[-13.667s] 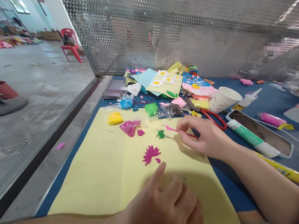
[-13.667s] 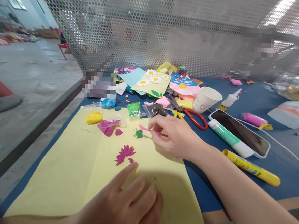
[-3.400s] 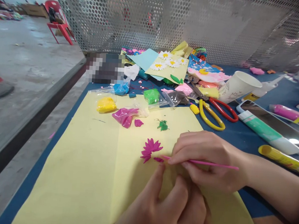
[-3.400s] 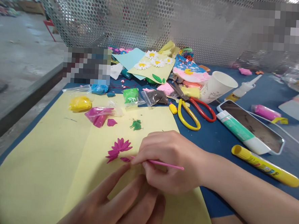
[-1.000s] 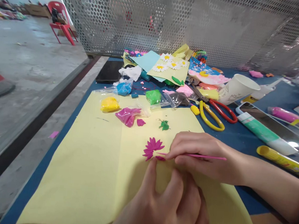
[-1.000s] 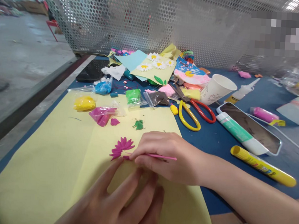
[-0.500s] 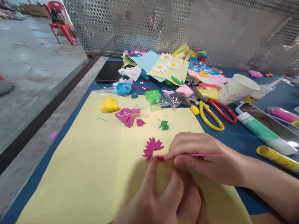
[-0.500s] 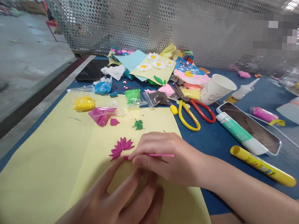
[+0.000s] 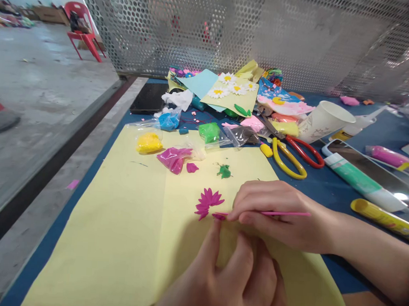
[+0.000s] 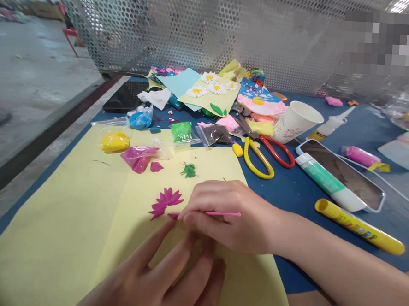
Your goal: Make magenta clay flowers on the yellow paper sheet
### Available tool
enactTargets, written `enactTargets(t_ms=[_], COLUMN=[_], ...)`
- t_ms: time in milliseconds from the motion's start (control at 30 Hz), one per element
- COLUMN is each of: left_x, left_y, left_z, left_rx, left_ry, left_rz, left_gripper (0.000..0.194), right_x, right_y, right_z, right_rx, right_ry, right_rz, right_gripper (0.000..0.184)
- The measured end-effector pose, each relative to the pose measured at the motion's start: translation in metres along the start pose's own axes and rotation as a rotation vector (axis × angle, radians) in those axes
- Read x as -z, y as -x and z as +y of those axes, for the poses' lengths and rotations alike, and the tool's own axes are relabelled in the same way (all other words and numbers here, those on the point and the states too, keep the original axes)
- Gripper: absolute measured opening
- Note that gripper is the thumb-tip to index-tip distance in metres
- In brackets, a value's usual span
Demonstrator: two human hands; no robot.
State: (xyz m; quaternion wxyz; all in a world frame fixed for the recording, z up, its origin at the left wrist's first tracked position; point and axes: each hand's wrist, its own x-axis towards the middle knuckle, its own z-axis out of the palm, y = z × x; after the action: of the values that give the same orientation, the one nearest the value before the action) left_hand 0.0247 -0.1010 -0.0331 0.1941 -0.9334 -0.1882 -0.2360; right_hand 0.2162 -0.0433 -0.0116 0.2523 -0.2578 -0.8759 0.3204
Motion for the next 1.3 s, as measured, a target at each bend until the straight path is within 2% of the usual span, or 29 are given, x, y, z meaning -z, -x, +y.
enactTargets(t_ms=[233, 600, 800, 1300], left_x=[-0.0019, -0.0012, -0.0016, -0.0016], left_y=[-0.0009, 0.0004, -0.0007, -0.0025], left_z=[-0.0006, -0.0001, -0.0006, -0.0005], left_rx=[-0.012, -0.018, -0.023, -0.005], left_ry=[0.033, 0.011, -0.023, -0.023], left_rz=[-0.005, -0.004, 0.015, 0.024], left_gripper=[0.018, 0.019, 0.018, 0.022], right_x=[0.0000, 0.0019, 0.0027, 0.0025], right_y=[0.0000, 0.0003, 0.0007, 0.0003], right_z=[-0.0012, -0.0021, -0.0054, -0.0043], right_rx=[-0.010, 0.018, 0.006, 0.021], right_ry=[-0.035, -0.025, 0.004, 0.001], right_rz=[-0.024, 0.035, -0.031, -0.009], right_gripper=[0.018, 0.017, 0.017, 0.018])
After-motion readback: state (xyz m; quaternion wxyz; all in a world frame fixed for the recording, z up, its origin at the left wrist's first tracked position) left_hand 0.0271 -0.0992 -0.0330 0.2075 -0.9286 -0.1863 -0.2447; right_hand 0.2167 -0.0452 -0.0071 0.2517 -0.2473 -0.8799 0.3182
